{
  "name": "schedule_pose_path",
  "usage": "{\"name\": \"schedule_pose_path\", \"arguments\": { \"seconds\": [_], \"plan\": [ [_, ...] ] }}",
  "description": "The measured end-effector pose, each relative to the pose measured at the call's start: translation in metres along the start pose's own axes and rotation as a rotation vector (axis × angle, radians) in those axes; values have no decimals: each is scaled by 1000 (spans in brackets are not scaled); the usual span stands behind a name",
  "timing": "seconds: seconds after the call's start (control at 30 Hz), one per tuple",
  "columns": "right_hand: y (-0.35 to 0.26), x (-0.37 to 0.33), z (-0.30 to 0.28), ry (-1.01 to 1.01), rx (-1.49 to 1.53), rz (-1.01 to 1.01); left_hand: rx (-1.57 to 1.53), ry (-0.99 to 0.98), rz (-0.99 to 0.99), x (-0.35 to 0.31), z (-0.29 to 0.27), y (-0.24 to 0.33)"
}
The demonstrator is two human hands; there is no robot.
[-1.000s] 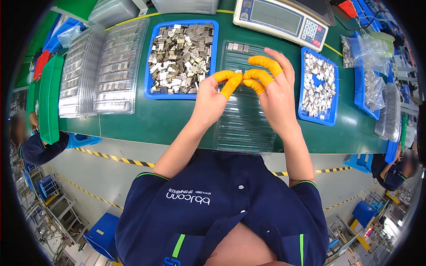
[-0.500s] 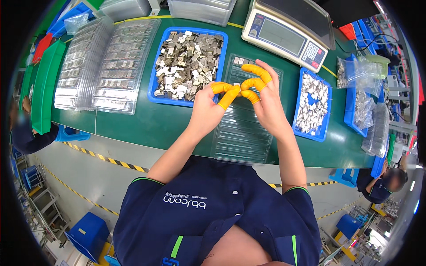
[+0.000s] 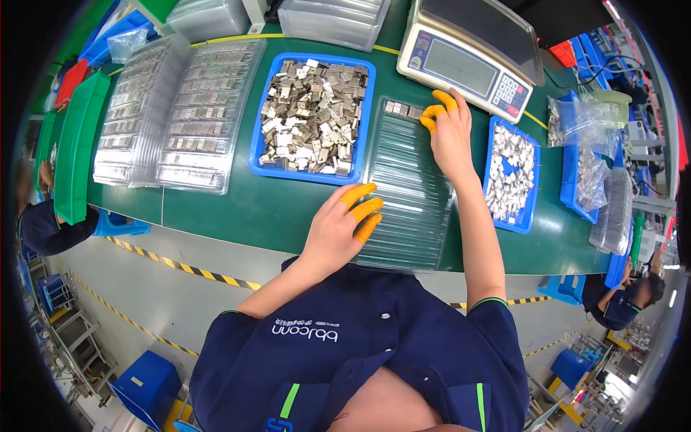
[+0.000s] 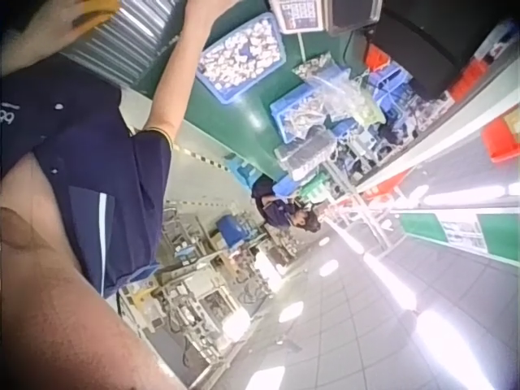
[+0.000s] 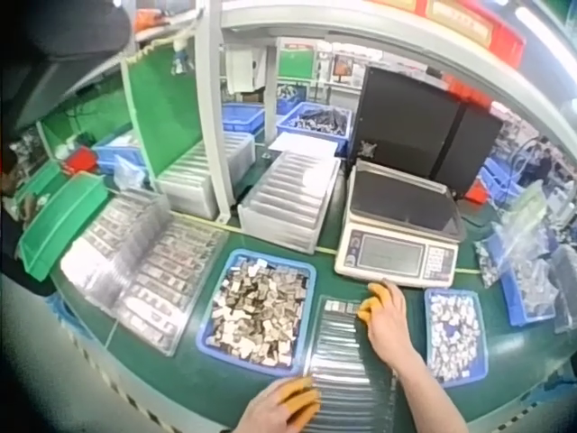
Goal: The person sorts small electronic components by hand, taking them from plastic trays and a plastic bag and placing them into organized compartments.
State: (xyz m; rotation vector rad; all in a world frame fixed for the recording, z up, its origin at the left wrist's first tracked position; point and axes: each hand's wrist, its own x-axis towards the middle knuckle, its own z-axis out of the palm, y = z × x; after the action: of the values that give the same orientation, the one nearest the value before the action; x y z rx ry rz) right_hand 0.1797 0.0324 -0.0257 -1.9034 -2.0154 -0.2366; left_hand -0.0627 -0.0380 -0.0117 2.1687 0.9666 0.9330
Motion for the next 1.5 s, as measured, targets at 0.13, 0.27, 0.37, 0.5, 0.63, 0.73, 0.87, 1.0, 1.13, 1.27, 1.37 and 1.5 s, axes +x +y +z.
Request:
{"name": "schedule_pose_path", "arguments": {
  "seconds": [0.13, 0.27, 0.37, 0.5, 0.63, 0.73, 0.87, 1.0, 1.13, 1.27, 1.37, 1.5],
  "plan": [
    [-4, 2, -9, 24, 68, 6, 6, -7, -52, -9, 2, -5],
    [2, 0, -25, 58, 102, -1, -8, -18, -69, -9, 2, -4],
    [26, -15, -43, 141, 161, 143, -22, 36, -13, -2, -3, -5],
    [63, -61, -70, 121, 21, 464, 74, 45, 61, 48, -27, -23],
    [82, -96, -68, -14, -17, 605, 262, 69, 62, 129, -28, -56],
    [83, -99, -63, 12, 94, 646, 357, 68, 52, 166, -15, -76],
    [77, -99, -74, -61, 70, 666, 318, -6, -186, 190, -7, -98],
    [91, -113, -73, -37, 131, 437, 309, -64, -145, 193, -13, -101],
    [87, -104, -76, -100, 100, 569, 379, -52, -151, 189, -15, -100],
    [87, -109, -77, -14, -35, 561, 406, 108, -71, 180, -30, -83],
    [92, -112, -80, 172, -41, 486, -57, 142, -241, 172, -49, -81],
    [71, -94, -99, 337, 104, 568, -478, 195, -328, 151, -60, -60]
  ]
}}
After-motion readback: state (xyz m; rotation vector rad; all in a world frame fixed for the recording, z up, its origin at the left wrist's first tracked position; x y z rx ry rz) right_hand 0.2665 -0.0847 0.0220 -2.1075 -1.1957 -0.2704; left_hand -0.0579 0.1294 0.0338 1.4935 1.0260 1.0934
